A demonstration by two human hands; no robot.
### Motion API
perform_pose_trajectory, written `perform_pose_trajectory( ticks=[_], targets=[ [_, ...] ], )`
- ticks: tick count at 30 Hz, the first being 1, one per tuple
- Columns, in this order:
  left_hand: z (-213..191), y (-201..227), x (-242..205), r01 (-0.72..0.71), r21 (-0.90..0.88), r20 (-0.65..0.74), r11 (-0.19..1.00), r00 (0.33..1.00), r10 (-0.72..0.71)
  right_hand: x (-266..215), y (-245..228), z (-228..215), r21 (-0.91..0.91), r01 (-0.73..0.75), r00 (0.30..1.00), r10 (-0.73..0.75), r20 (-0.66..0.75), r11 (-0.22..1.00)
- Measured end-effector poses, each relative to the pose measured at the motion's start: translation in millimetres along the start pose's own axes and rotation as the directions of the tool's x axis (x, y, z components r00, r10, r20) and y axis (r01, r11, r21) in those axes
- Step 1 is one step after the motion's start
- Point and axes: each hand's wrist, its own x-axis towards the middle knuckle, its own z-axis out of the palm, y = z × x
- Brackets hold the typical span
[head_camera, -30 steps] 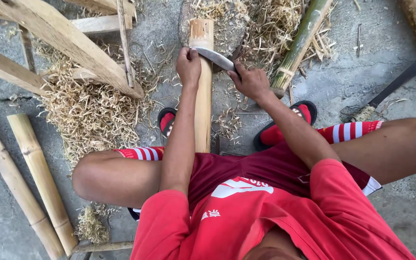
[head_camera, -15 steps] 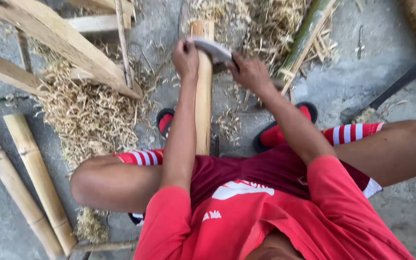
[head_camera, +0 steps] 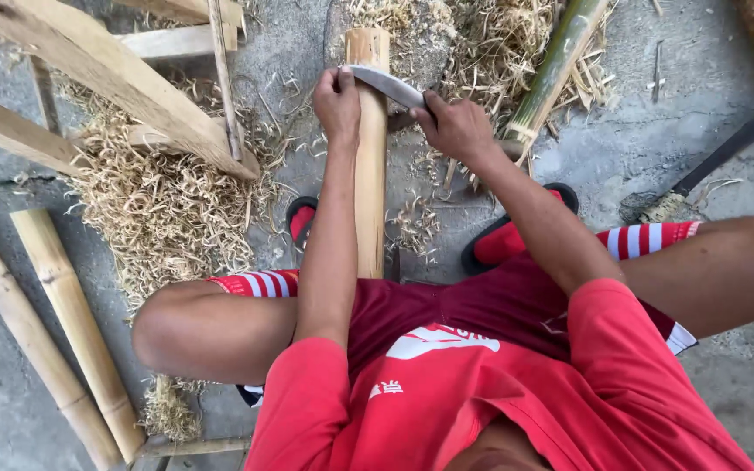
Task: The recorder uses a knife to shave and smooth a length of bamboo while seated.
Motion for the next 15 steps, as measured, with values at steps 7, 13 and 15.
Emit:
perform_pose_trajectory(
  ticks=[7,13,15],
  targets=[
    [12,-16,23,0.078,-0.106,-0.006,0.991,0.997,-0.080,21,4,14,0.004,-0.040,0.998,0.040,0.053,0.999],
    [1,-19,15,0.209,-0.185,0.124,0.960,0.974,-0.188,16,-6,-5,0.125,-0.074,0.991,0.060,0.118,0.989],
    [-5,-25,-5,0.084,0.022,0.076,0.996,0.993,-0.086,-4,-6,-9,-0.085,0.013,0.999,-0.009,0.046,0.996]
  ],
)
